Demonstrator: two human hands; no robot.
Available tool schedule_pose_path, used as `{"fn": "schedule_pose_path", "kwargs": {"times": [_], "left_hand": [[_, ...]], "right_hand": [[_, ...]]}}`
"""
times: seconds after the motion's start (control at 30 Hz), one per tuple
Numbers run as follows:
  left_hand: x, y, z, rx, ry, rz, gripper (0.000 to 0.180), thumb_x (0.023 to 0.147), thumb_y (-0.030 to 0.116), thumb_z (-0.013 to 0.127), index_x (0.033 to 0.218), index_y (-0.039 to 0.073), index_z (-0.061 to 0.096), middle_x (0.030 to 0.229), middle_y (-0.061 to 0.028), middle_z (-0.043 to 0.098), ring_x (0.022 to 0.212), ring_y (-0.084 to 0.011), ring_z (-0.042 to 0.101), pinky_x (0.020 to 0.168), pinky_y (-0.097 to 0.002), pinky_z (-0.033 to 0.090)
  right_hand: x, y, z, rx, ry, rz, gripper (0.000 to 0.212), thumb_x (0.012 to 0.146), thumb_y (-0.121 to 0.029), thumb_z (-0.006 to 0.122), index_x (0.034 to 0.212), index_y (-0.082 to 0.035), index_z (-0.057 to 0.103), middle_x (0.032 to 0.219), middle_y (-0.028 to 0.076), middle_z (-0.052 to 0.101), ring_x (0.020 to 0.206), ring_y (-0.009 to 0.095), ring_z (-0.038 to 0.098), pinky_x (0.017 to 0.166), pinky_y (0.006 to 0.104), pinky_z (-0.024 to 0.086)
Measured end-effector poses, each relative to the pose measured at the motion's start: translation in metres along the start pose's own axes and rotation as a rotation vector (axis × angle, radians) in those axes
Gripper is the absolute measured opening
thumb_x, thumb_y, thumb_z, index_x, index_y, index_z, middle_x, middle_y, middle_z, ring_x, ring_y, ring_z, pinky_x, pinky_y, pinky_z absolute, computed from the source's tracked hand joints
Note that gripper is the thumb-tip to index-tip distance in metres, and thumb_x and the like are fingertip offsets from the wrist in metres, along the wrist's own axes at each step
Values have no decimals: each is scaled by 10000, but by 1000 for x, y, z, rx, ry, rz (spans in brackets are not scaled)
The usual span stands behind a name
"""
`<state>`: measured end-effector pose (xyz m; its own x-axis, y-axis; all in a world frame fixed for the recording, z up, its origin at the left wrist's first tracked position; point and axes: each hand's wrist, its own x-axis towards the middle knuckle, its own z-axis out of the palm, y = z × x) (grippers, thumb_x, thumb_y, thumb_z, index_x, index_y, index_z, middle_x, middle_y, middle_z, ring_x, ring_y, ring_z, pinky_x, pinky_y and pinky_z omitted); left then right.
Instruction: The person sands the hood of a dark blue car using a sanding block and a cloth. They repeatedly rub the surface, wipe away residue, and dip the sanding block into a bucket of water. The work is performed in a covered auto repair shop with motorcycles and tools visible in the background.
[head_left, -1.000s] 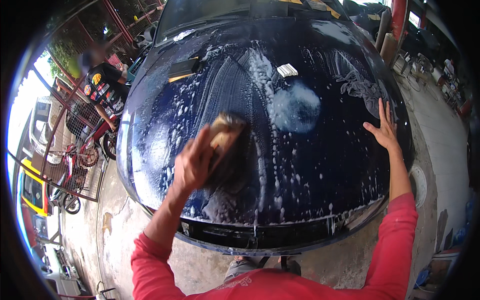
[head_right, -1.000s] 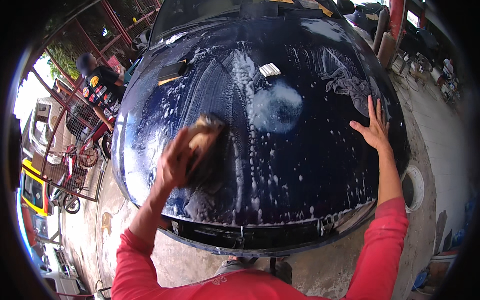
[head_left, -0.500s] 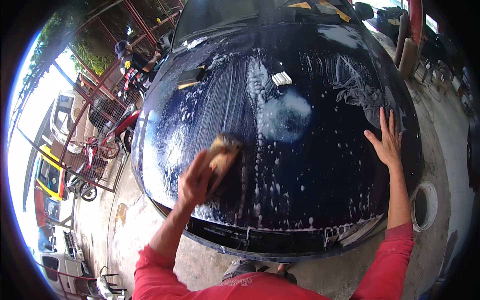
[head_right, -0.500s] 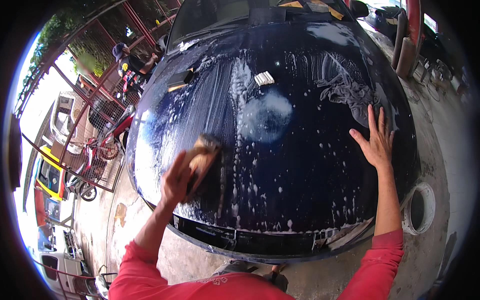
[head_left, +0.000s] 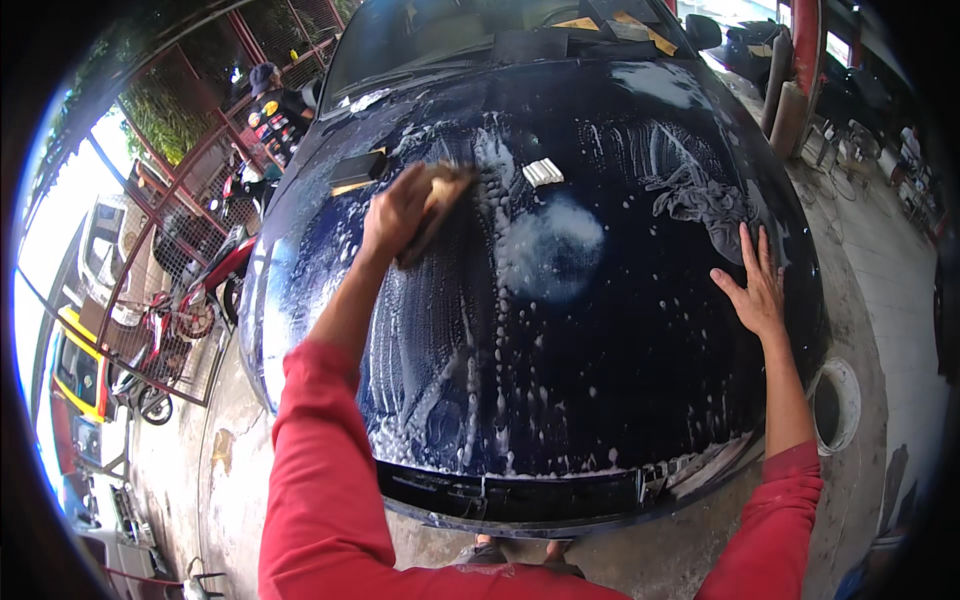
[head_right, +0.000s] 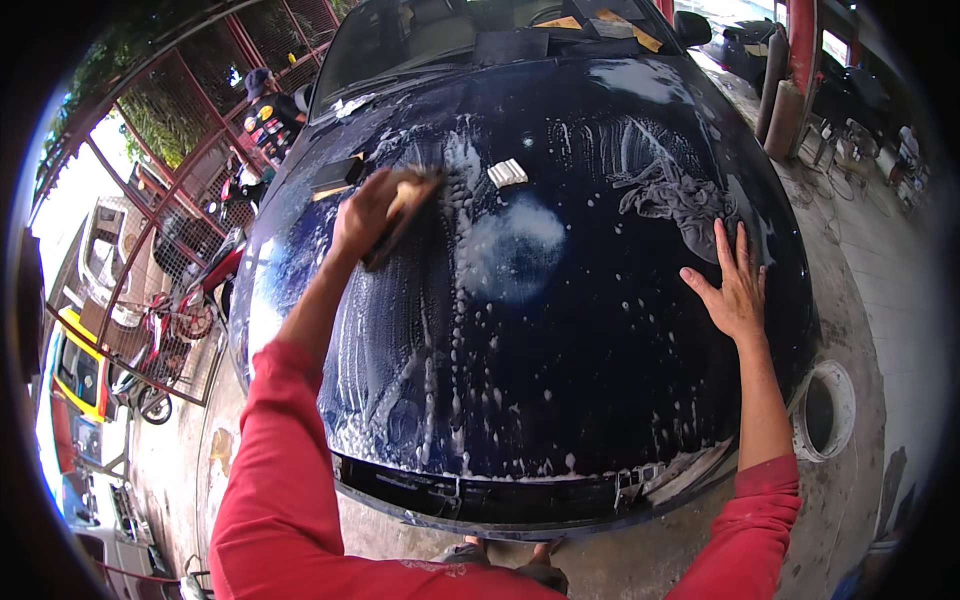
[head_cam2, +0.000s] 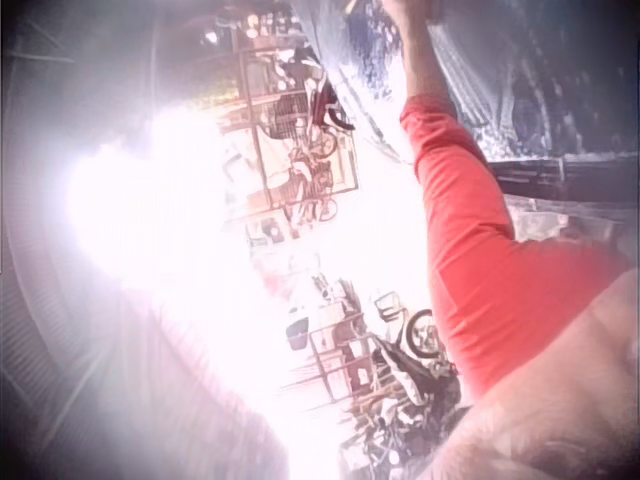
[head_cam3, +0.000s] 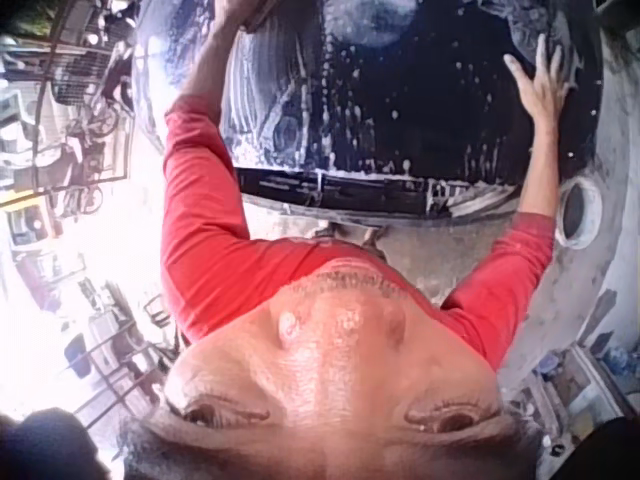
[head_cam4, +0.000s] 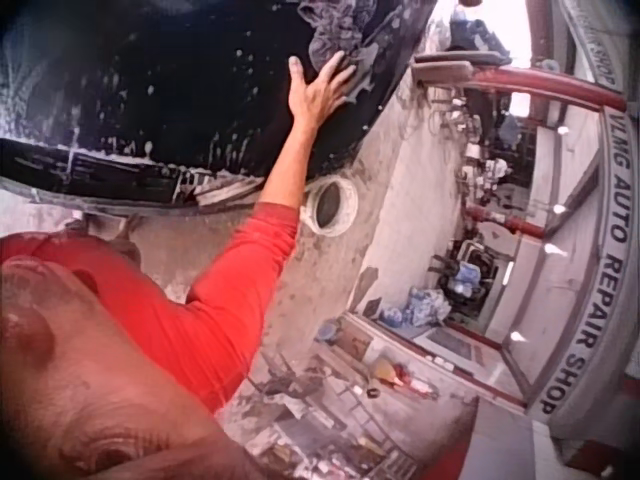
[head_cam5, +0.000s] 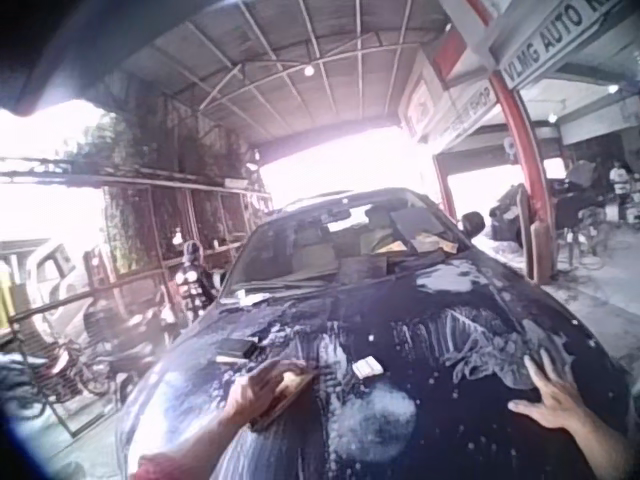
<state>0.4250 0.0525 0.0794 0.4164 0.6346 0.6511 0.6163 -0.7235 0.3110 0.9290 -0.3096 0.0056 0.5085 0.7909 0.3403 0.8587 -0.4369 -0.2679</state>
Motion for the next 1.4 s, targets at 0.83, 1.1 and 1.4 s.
{"fn": "schedule_pose_path", "kwargs": {"times": [0.83,1.1,1.4], "left_hand": [[-234,63,-141,-21,-193,46,589,976,75,757,1537,7,595,1263,-209,791,1139,-360,794,1000,-434,618],[58,-79,-8,131,-17,-79,504,1051,497,664,1476,227,685,1285,-200,770,1177,-438,736,1006,-521,590],[-177,8,-122,-121,-164,-174,552,988,171,737,1519,75,624,1204,-236,791,1087,-393,800,923,-449,635]], "right_hand": [[4,7,8,37,72,-57,981,973,-725,655,1767,-306,259,1818,218,214,1654,455,260,1272,725,246],[6,14,7,87,84,-77,999,950,-741,674,1761,-307,284,1814,221,233,1648,451,287,1282,683,264],[0,1,2,31,54,-22,966,978,-713,659,1761,-292,282,1807,225,244,1634,464,305,1293,637,284]]}}
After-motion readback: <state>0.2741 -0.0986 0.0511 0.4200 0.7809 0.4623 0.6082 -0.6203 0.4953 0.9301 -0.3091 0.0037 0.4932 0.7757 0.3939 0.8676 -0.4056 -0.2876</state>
